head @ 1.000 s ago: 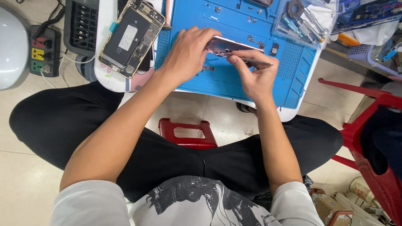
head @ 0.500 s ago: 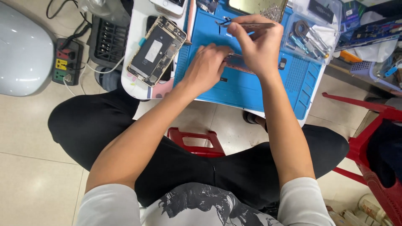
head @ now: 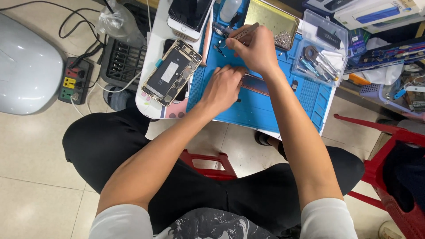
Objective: The person sits cross-legged on the floor and uses a metal prying tool to carefully separate the screen assembly from the frame of a smartphone. They work along the edges of the device, prying up the screen and detaching internal components on a blue work mat.
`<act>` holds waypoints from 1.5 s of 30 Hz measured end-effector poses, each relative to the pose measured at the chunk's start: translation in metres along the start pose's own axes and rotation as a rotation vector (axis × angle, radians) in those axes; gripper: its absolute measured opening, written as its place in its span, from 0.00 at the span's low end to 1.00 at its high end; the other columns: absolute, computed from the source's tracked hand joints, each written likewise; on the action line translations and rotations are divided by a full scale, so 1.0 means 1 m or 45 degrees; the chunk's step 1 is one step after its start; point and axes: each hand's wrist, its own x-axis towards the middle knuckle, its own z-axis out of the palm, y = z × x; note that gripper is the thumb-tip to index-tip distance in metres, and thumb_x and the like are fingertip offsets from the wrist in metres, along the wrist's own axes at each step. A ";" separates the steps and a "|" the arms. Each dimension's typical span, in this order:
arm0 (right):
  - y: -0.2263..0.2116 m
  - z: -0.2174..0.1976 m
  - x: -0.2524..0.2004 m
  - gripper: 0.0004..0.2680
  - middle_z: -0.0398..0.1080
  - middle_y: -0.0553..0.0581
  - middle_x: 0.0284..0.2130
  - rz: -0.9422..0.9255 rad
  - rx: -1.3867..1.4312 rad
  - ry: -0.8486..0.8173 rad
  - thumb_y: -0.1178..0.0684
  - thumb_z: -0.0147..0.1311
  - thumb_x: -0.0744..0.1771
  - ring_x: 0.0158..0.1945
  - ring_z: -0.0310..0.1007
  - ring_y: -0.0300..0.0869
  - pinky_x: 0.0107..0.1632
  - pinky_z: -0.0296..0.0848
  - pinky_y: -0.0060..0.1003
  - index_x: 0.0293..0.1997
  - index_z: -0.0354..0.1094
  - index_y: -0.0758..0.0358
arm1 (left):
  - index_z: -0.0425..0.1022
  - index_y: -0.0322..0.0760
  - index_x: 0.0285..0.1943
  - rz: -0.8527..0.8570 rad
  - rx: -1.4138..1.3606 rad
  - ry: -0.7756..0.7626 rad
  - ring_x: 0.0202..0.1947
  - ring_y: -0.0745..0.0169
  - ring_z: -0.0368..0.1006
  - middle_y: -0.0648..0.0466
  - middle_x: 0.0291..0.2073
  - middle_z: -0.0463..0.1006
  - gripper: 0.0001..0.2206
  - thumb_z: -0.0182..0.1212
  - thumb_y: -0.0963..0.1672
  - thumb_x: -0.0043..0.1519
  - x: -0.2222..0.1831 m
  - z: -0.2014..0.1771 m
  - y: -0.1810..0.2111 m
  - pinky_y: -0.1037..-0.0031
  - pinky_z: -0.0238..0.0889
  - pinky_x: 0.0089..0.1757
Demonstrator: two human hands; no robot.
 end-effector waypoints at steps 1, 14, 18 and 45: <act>-0.005 -0.006 -0.003 0.06 0.81 0.59 0.34 0.068 -0.002 0.013 0.55 0.62 0.70 0.27 0.82 0.45 0.31 0.85 0.37 0.39 0.78 0.67 | 0.75 0.38 0.48 0.010 0.002 0.009 0.41 0.41 0.73 0.48 0.34 0.79 0.11 0.60 0.34 0.60 0.001 -0.001 0.001 0.56 0.62 0.40; 0.006 -0.090 -0.154 0.08 0.81 0.57 0.42 -0.087 -0.207 0.295 0.56 0.46 0.77 0.41 0.75 0.48 0.47 0.73 0.40 0.56 0.74 0.63 | 0.79 0.33 0.50 -0.019 -0.067 -0.086 0.39 0.45 0.80 0.47 0.34 0.82 0.09 0.60 0.35 0.63 0.004 -0.018 0.011 0.57 0.73 0.43; 0.016 -0.078 -0.160 0.09 0.77 0.52 0.43 -0.070 -0.383 0.411 0.58 0.66 0.70 0.50 0.79 0.51 0.48 0.79 0.41 0.56 0.77 0.54 | 0.80 0.36 0.50 0.061 -0.219 0.000 0.41 0.44 0.79 0.48 0.35 0.82 0.09 0.61 0.36 0.64 0.016 -0.044 0.032 0.56 0.73 0.43; 0.099 -0.105 -0.239 0.08 0.77 0.61 0.40 0.333 0.154 0.939 0.63 0.41 0.74 0.30 0.65 0.37 0.36 0.65 0.30 0.53 0.70 0.65 | 0.74 0.36 0.51 -0.251 -0.323 -0.097 0.25 0.44 0.77 0.51 0.19 0.75 0.17 0.73 0.50 0.63 0.038 -0.028 0.054 0.59 0.65 0.31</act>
